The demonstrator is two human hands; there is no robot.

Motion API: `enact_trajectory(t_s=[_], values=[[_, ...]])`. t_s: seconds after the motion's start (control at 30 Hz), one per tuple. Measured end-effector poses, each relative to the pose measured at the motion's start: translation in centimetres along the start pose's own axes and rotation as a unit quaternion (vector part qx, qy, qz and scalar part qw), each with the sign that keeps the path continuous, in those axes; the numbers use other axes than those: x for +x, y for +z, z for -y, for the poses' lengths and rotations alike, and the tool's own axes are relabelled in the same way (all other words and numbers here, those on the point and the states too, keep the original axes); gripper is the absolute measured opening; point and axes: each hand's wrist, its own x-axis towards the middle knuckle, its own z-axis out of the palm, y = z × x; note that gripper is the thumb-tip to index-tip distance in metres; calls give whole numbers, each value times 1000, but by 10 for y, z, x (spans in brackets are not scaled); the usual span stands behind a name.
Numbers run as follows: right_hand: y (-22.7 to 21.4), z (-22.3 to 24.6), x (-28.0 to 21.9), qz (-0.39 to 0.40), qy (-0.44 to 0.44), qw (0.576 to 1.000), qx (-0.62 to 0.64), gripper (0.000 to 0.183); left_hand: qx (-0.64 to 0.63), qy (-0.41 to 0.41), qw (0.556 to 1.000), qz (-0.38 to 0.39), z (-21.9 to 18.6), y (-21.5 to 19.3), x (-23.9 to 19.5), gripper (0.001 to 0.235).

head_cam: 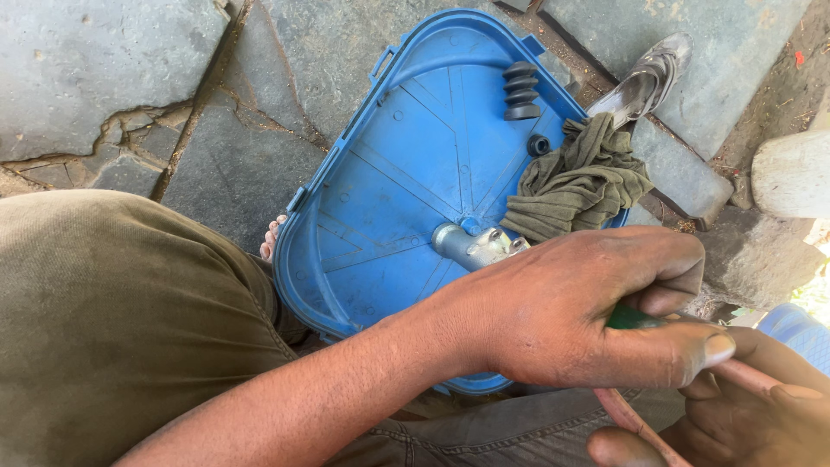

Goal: The person sits on the ground and uses a screwdriver and pliers to disassemble and clean a small cylindrical mechanical part. They remove internal components, wipe them with a cloth, and reassemble the part on a blue plastic lid.

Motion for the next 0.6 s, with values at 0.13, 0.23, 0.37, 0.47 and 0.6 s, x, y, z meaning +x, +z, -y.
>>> enact_trajectory(t_s=[0.13, 0.23, 0.37, 0.47, 0.6], values=[[4, 0, 4, 9, -29, 1000, 1, 79, 5, -1, 1000, -1, 0, -1, 2, 45], [7, -3, 5, 6, -43, 999, 7, 80, 16, -1, 1000, -1, -2, -2, 2, 44], [10, -5, 4, -1, -44, 999, 15, 81, 16, 6, 1000, -4, -1, -2, 1, 42], [15, -8, 3, -16, -44, 999, 24, 82, 24, 7, 1000, -2, 1, -1, 3, 41], [21, -18, -5, -61, -98, 992, -53, 86, 38, 24, 999, -1, 2, -2, 4, 42]])
